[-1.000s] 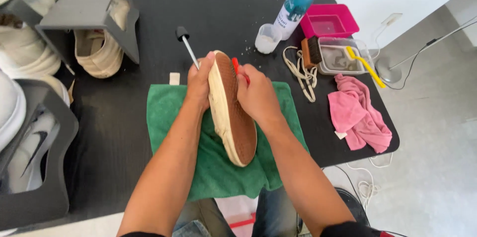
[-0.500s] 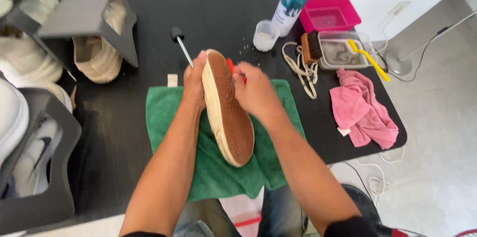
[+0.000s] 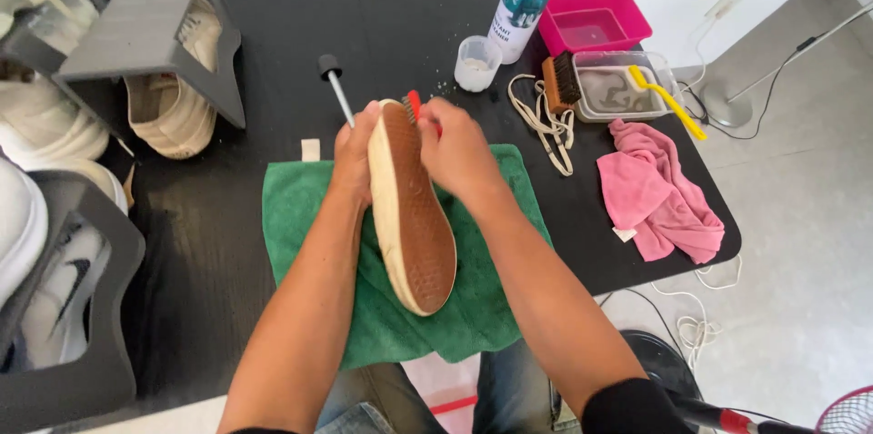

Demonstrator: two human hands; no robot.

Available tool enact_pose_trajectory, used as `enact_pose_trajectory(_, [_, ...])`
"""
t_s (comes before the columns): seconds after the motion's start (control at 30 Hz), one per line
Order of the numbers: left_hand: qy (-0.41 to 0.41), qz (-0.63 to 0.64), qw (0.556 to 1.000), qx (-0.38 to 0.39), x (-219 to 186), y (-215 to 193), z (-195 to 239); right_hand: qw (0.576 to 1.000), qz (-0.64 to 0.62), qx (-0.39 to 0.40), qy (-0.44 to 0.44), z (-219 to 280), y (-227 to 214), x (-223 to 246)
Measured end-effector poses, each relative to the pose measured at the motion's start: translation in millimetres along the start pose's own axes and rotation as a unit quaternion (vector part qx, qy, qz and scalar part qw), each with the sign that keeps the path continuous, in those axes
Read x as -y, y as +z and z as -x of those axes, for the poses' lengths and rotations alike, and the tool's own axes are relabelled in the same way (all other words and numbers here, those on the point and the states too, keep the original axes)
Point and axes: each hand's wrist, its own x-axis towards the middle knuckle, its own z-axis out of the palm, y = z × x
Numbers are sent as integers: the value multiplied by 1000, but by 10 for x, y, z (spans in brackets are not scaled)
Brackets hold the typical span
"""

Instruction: The person cleans the sole of a sneaker using a yellow brush and a green cloth. They scrub the textured bottom of the shoe, wipe it down, and then use a red brush to apply a cleaning solution to the sole.

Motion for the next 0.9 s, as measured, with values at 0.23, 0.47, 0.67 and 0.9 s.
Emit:
enact_pose_trajectory(0.23, [16, -14, 1000, 5, 105, 10, -74, 1000, 16, 13, -7, 199, 11, -52])
enact_pose_trajectory(0.47, [11, -25, 1000, -3, -7, 8, -65, 1000, -17, 20, 2, 346, -117, 41])
enact_pose_trajectory(0.67, [16, -25, 1000, 1, -8, -10, 45, 998, -12, 5, -59, 131, 7, -114])
enact_pose_trajectory(0.9, [10, -50, 999, -3, -125, 62, 67, 998, -6, 42, -34, 398, -142, -23])
